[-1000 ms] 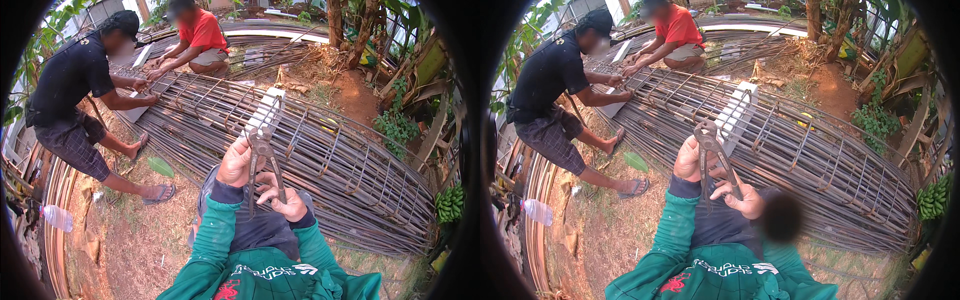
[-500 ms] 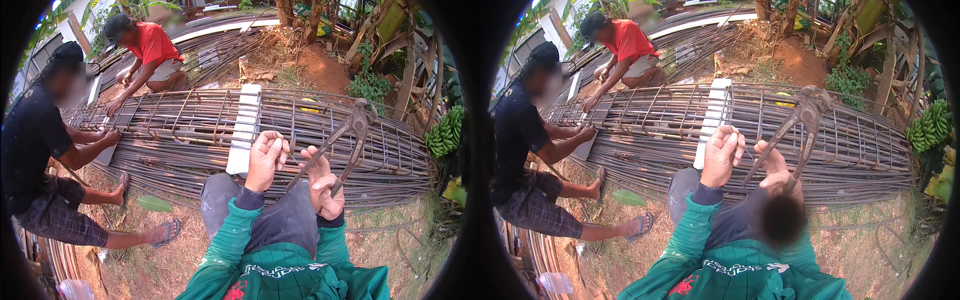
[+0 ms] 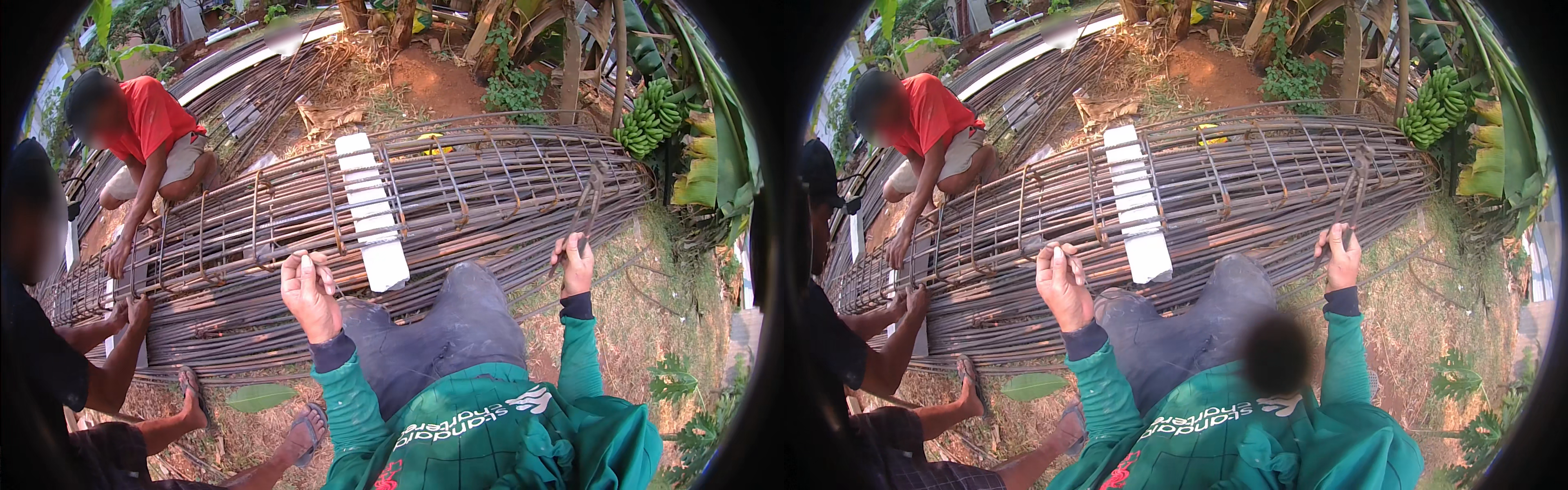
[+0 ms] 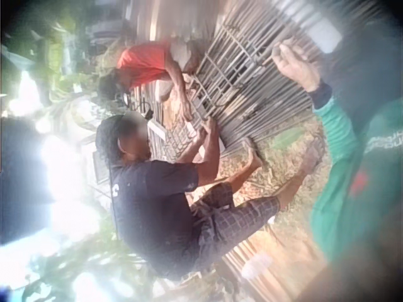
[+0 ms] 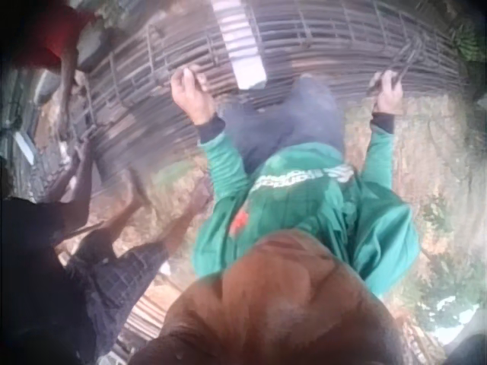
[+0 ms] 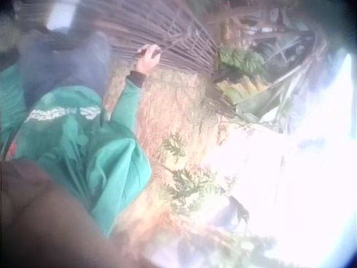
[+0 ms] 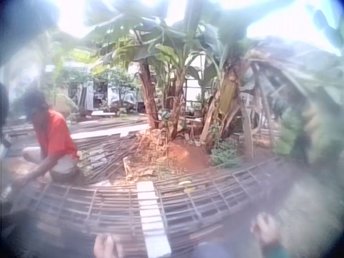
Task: The person uses pliers to twist wire ties around a cylindrical rebar cage, securing the intersecting steel bars. Two other workers are also seen tying rebar sections nearby. The person works along the length of the cage, moving to different sections to fasten the structure.
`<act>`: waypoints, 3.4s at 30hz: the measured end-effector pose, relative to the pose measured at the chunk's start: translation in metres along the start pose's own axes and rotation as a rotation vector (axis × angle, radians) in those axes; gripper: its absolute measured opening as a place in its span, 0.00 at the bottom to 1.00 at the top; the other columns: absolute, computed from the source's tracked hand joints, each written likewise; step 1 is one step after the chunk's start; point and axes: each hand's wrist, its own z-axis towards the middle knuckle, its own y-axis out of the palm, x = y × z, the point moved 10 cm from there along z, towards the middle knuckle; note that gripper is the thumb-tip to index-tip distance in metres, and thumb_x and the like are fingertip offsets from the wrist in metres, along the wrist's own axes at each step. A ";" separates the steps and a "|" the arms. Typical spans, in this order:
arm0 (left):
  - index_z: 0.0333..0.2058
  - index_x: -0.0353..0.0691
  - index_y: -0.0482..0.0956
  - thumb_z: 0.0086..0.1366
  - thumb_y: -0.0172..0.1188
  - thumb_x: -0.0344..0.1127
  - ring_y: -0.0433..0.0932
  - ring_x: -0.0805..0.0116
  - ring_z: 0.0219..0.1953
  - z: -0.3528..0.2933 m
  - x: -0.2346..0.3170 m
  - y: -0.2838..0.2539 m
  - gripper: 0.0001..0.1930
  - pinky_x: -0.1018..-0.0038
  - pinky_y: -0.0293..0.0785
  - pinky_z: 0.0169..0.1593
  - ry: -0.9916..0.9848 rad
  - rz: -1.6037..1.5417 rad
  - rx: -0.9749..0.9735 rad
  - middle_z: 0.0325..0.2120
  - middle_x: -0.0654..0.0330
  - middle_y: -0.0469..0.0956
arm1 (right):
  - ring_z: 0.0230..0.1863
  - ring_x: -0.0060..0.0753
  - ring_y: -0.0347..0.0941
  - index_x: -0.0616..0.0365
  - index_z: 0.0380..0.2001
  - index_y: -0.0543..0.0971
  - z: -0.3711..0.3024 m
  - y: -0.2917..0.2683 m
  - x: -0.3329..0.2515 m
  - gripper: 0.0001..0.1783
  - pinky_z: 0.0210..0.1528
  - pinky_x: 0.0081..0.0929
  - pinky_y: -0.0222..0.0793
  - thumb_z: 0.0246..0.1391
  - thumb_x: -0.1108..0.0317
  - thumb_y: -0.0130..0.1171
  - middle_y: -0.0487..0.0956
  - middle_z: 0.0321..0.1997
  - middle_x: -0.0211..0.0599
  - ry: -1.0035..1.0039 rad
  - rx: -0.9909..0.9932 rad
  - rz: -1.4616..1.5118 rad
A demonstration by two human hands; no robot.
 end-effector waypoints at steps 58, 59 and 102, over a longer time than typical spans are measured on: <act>0.34 0.41 0.86 0.63 0.62 0.35 0.78 0.54 0.43 0.072 -0.008 -0.004 0.06 0.59 0.67 0.49 0.364 1.734 -0.214 0.35 0.54 0.83 | 0.18 0.11 0.56 0.64 0.36 0.79 -0.167 0.385 0.140 0.14 0.18 0.16 0.50 0.70 0.65 0.50 0.66 0.19 0.19 0.744 -0.809 0.148; 0.33 0.42 0.86 0.63 0.62 0.37 0.79 0.53 0.40 0.078 -0.019 -0.002 0.08 0.58 0.66 0.49 0.374 1.783 -0.262 0.31 0.55 0.84 | 0.18 0.11 0.56 0.64 0.36 0.79 -0.159 0.389 0.139 0.14 0.18 0.16 0.50 0.70 0.65 0.50 0.66 0.19 0.19 0.653 -0.776 0.152; 0.34 0.44 0.82 0.58 0.69 0.35 0.80 0.68 0.42 0.079 -0.059 -0.018 0.07 0.63 0.54 0.60 0.145 1.367 -0.536 0.32 0.66 0.85 | 0.46 0.54 0.82 0.62 0.38 0.86 -0.024 0.471 0.135 0.17 0.49 0.46 0.78 0.51 0.61 0.62 0.85 0.42 0.54 -0.050 -1.195 -1.149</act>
